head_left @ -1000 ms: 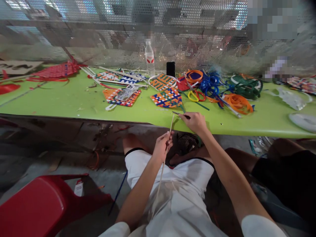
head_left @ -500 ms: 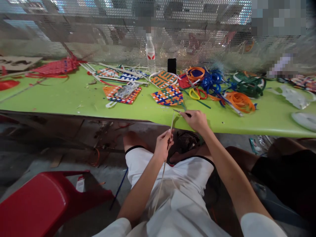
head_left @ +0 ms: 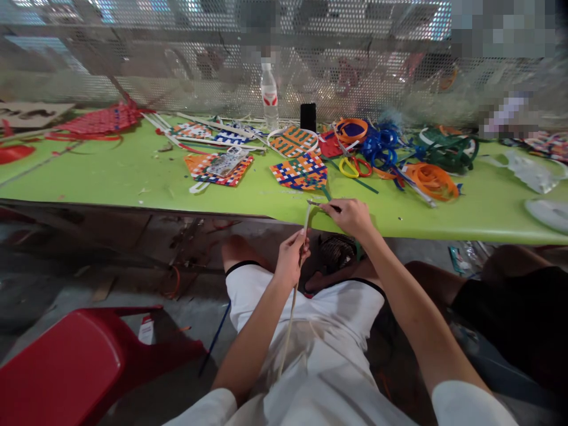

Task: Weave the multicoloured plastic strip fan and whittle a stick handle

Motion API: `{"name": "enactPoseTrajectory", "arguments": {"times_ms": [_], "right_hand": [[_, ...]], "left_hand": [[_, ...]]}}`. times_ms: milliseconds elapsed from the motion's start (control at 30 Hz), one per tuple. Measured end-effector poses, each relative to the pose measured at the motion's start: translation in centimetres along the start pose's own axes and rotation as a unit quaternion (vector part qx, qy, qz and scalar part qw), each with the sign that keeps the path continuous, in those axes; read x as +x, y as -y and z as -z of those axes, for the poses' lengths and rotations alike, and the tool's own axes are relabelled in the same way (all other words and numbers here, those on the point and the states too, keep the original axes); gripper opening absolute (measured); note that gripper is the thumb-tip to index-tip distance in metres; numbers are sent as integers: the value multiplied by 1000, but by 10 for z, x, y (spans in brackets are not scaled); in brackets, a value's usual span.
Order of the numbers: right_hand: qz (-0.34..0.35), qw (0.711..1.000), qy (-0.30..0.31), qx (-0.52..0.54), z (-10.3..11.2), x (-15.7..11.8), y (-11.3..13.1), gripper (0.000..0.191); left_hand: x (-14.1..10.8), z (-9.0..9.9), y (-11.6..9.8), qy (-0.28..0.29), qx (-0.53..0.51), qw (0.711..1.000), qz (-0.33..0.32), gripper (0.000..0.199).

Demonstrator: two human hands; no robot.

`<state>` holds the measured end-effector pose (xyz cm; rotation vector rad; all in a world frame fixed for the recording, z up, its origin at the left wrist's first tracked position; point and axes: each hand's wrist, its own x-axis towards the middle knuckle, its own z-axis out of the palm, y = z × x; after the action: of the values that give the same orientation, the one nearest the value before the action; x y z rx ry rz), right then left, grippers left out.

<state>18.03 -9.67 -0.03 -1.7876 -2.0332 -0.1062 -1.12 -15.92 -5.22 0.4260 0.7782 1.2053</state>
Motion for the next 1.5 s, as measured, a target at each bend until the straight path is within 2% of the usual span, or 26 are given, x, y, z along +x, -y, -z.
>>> {"name": "enactPoseTrajectory", "arguments": {"times_ms": [133, 300, 533, 967, 1300, 1500], "right_hand": [[-4, 1000, 0, -14, -1, 2, -2, 53], [24, 999, 12, 17, 0, 1, -5, 52], [19, 998, -8, 55, -3, -1, -7, 53], [55, 998, 9, 42, 1, -2, -3, 48], [25, 999, -6, 26, 1, -1, 0, 52], [48, 998, 11, 42, 3, -2, -1, 51]], "left_hand": [[-2, 3, 3, 6, 1, 1000, 1, 41], [-3, 4, 4, 15, -3, 1000, -1, 43], [-3, 1, 2, 4, -6, 1000, -2, 49], [-1, 1, 3, 1, 8, 1000, 1, 51], [0, -1, 3, -1, 10, 1000, -2, 45], [-1, 0, 5, 3, 21, 1000, -8, 47]]}}
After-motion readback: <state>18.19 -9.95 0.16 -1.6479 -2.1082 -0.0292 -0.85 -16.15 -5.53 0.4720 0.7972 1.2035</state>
